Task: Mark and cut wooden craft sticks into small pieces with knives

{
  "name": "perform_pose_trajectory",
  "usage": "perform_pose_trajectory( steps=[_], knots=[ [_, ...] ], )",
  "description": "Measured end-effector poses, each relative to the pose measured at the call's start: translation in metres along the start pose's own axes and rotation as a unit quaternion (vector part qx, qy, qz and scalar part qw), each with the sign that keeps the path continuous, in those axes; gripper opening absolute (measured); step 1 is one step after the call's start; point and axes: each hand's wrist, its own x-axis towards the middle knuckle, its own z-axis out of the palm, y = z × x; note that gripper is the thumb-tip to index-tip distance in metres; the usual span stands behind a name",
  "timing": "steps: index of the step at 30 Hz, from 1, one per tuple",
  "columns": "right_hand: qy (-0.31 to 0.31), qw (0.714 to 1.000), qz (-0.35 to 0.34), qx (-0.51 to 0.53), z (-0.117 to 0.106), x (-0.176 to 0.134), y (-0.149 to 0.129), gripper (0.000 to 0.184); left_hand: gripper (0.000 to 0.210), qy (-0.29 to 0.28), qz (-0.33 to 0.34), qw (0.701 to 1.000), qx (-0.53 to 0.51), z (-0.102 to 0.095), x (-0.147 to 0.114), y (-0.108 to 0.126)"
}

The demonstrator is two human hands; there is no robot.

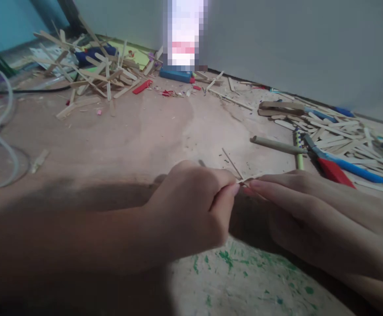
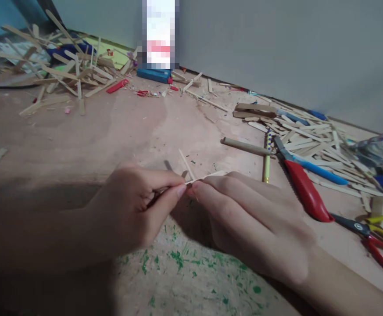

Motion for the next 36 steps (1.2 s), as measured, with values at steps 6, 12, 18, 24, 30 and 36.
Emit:
perform_pose_trajectory(
  steps=[6, 12, 18, 24, 30, 36],
  knots=[
    [0.003, 0.981, -0.087, -0.172, 0.006, 0.011, -0.005, 0.02, 0.022, -0.033, 0.079, 0.993, 0.087, 0.0, 0.003, -0.008],
    [0.09, 0.955, -0.166, -0.229, 0.01, 0.024, -0.007, 0.021, 0.034, -0.025, 0.037, 0.998, -0.038, 0.0, 0.006, -0.008],
    [0.063, 0.939, -0.238, -0.241, 0.008, 0.024, -0.008, 0.022, 0.027, 0.018, 0.13, 0.988, 0.076, 0.005, 0.002, -0.015],
    [-0.001, 0.959, -0.157, -0.237, -0.002, 0.025, -0.011, 0.016, 0.022, -0.01, 0.095, 0.992, 0.081, 0.003, 0.001, -0.008],
    [0.086, 0.975, -0.12, -0.167, 0.012, 0.015, -0.004, 0.024, 0.035, -0.041, 0.011, 0.995, -0.085, 0.002, 0.005, -0.006],
    [0.074, 0.988, -0.045, -0.131, 0.005, 0.027, -0.015, 0.012, 0.033, -0.056, -0.008, 0.994, -0.089, 0.0, 0.014, -0.008]
  ],
)
